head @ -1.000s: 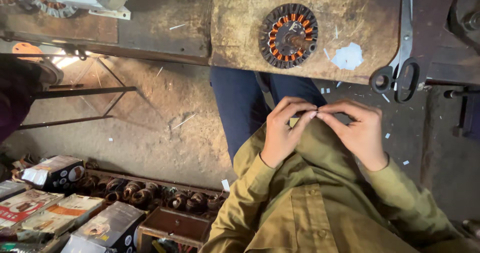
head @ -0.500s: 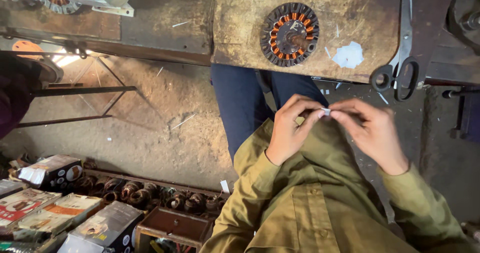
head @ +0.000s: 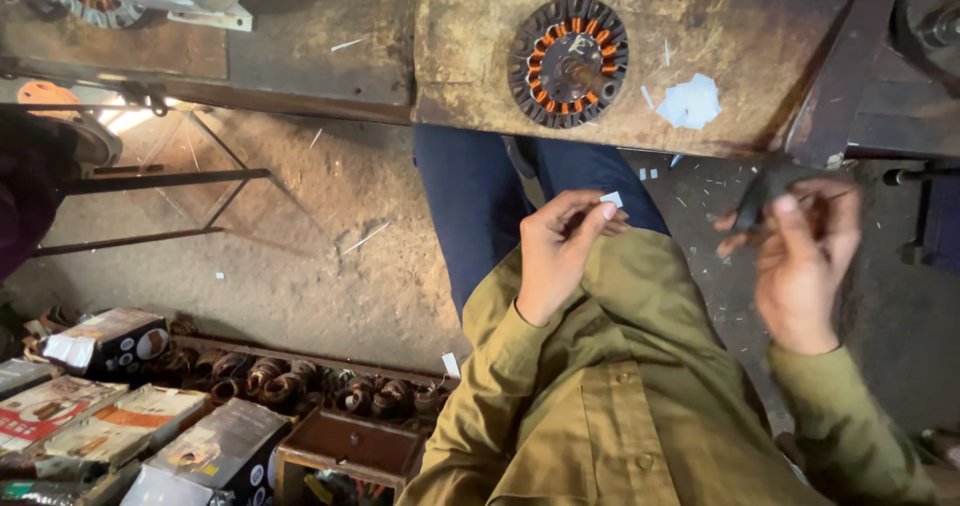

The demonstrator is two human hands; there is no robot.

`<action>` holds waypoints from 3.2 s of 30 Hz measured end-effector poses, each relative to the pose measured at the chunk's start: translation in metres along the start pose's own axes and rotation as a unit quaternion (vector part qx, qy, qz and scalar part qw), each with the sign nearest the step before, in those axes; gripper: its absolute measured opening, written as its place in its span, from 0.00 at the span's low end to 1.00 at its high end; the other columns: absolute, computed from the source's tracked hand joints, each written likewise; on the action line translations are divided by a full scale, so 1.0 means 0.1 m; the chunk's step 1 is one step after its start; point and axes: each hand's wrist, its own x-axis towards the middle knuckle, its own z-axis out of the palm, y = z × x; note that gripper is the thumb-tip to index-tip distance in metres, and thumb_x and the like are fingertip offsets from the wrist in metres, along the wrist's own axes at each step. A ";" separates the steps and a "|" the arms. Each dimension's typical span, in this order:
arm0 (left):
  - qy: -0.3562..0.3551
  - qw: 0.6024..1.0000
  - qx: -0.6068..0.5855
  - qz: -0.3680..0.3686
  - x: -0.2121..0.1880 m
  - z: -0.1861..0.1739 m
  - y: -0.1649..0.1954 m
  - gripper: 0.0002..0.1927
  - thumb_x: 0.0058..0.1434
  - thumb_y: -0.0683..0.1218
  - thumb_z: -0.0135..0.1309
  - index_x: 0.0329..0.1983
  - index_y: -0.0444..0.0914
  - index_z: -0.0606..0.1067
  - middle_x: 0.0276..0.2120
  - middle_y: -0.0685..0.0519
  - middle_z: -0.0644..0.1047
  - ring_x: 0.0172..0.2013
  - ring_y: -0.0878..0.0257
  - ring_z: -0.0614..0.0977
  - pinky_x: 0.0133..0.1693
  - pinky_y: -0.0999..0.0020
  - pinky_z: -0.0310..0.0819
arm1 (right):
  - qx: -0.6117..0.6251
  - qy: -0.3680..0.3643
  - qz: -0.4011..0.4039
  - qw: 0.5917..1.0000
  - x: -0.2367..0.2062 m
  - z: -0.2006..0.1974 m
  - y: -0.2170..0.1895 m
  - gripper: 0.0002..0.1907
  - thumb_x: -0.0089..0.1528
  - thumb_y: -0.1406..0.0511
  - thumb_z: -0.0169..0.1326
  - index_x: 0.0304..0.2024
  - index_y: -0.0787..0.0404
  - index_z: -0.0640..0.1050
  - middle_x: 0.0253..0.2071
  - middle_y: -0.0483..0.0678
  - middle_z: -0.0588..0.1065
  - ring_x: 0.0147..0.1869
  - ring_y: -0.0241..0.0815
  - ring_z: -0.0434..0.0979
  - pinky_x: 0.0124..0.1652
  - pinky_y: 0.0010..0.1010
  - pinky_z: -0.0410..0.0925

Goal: The person inserts small white paper shims into the slots of a motor armature, using shears to trim excess material. The person repeatedly picks up the armature, places shims, and trims them, working on a cluttered workbench with other motor parts nearby.

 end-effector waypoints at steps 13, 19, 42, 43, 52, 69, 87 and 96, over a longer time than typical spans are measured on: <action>-0.029 0.998 -0.059 -0.015 0.17 0.11 0.27 0.09 0.71 0.40 0.57 0.47 0.26 0.76 0.35 0.43 0.82 0.35 0.59 0.86 0.41 0.65 0.84 | -0.243 -0.410 0.008 0.879 -0.03 -0.32 0.42 0.32 0.57 0.50 0.63 0.55 0.65 0.75 0.43 0.47 0.79 0.48 0.44 0.78 0.47 0.34 0.70; -0.025 0.998 -0.054 -0.015 0.21 0.08 0.34 0.10 0.70 0.40 0.58 0.46 0.26 0.76 0.34 0.45 0.82 0.33 0.61 0.85 0.37 0.68 0.83 | -0.389 -0.392 0.047 0.832 -0.04 0.12 0.22 0.30 0.42 0.56 0.74 0.43 0.62 0.79 0.32 0.43 0.81 0.33 0.34 0.81 0.36 0.29 0.72; -0.023 1.000 0.004 0.007 0.18 0.06 0.52 0.08 0.70 0.39 0.57 0.47 0.27 0.76 0.33 0.49 0.81 0.34 0.66 0.84 0.39 0.71 0.83 | -0.372 -0.266 0.048 0.888 -0.09 -0.11 0.28 0.20 0.50 0.58 0.72 0.37 0.63 0.81 0.31 0.43 0.77 0.32 0.34 0.74 0.31 0.27 0.68; -0.027 0.997 0.049 0.044 0.17 0.05 0.54 0.08 0.69 0.39 0.58 0.46 0.27 0.77 0.36 0.48 0.80 0.35 0.65 0.84 0.40 0.71 0.82 | -0.360 -0.246 -0.007 0.900 -0.04 -0.09 0.18 0.22 0.50 0.56 0.72 0.39 0.63 0.80 0.34 0.43 0.77 0.34 0.34 0.76 0.33 0.26 0.69; 0.008 1.000 0.001 0.016 0.05 0.06 0.38 0.09 0.68 0.37 0.59 0.48 0.26 0.77 0.39 0.49 0.82 0.37 0.67 0.84 0.41 0.72 0.80 | -0.759 -0.114 -0.062 0.638 0.99 -0.01 -0.71 0.22 0.53 0.61 0.74 0.38 0.70 0.80 0.26 0.57 0.78 0.27 0.45 0.78 0.29 0.33 0.72; 0.034 0.993 0.091 0.061 -0.02 0.09 0.55 0.06 0.70 0.38 0.57 0.48 0.31 0.79 0.42 0.51 0.80 0.38 0.68 0.83 0.41 0.74 0.80 | -0.211 -0.249 -0.035 0.945 0.31 0.78 -0.02 0.06 0.61 0.78 0.63 0.40 0.71 0.81 0.40 0.53 0.79 0.40 0.37 0.77 0.41 0.27 0.70; 0.067 0.932 0.300 0.194 -0.13 0.15 0.68 0.10 0.66 0.34 0.60 0.49 0.36 0.79 0.43 0.50 0.79 0.41 0.59 0.84 0.45 0.69 0.80 | -0.242 -0.197 -0.105 0.944 0.13 0.85 0.06 0.07 0.60 0.74 0.66 0.40 0.68 0.82 0.41 0.50 0.80 0.43 0.34 0.79 0.42 0.24 0.71; 0.005 0.974 0.188 0.130 -0.15 0.06 0.68 0.15 0.61 0.37 0.64 0.52 0.34 0.79 0.45 0.49 0.78 0.40 0.62 0.83 0.45 0.70 0.79 | -0.021 -0.210 0.013 0.977 0.15 0.83 0.27 0.05 0.68 0.74 0.61 0.42 0.68 0.76 0.41 0.46 0.77 0.41 0.30 0.74 0.45 0.22 0.69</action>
